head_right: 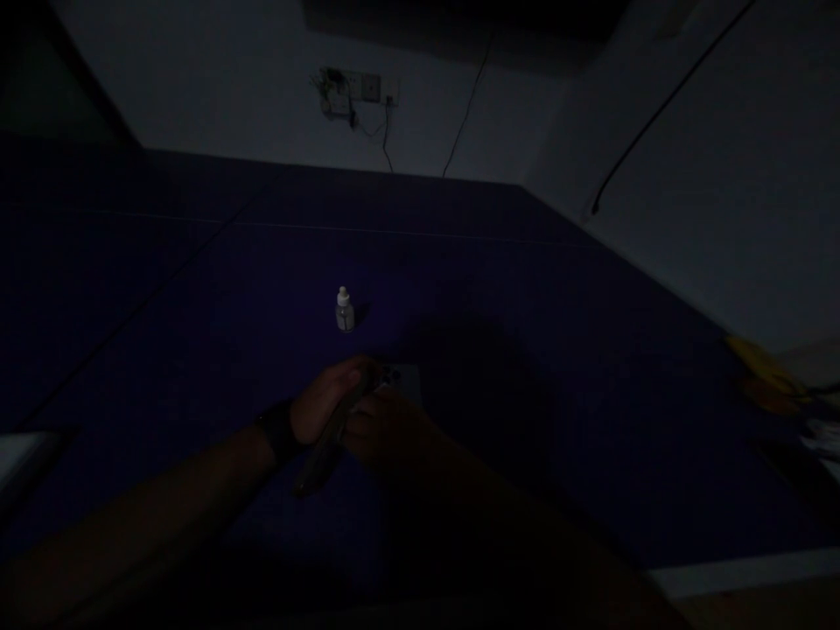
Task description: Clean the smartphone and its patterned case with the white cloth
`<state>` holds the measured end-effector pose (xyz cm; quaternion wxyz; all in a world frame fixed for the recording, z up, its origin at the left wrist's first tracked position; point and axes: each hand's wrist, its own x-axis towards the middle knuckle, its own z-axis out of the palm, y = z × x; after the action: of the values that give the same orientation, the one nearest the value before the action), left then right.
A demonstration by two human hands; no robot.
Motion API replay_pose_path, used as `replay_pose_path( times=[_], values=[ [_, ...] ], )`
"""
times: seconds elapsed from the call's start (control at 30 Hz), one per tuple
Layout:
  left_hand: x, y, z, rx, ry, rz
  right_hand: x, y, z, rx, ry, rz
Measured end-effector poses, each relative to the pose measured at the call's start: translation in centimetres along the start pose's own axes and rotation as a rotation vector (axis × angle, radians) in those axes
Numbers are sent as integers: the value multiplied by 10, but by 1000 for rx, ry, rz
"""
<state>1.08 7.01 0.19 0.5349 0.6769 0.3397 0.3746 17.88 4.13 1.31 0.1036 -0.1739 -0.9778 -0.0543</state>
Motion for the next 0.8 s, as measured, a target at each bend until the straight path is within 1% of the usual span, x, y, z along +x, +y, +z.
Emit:
replay_pose_path(
  times=[0.13,0.23,0.3,0.43,0.53,0.6,0.67,0.8],
  values=[
    [1,1,-1,21,8,8,1,-8,-6,-5,0,42],
    [2,1,-1,38,4,3,3,-13,-4,-14,-9,68],
    [2,1,-1,42,7,-1,4,-17,1,-23,11,41],
    [1,1,1,54,24,14,5,-28,9,6,95,-56],
    [0,2,2,30,36,8,6,-35,7,64,76,-94],
    [0,2,2,7,34,-4,6,-35,3,90,58,-96],
    [0,2,1,-19,32,-7,6,-30,-1,75,60,-60],
    [1,1,1,-79,16,-34,3,-18,-3,-34,34,106]
  ],
)
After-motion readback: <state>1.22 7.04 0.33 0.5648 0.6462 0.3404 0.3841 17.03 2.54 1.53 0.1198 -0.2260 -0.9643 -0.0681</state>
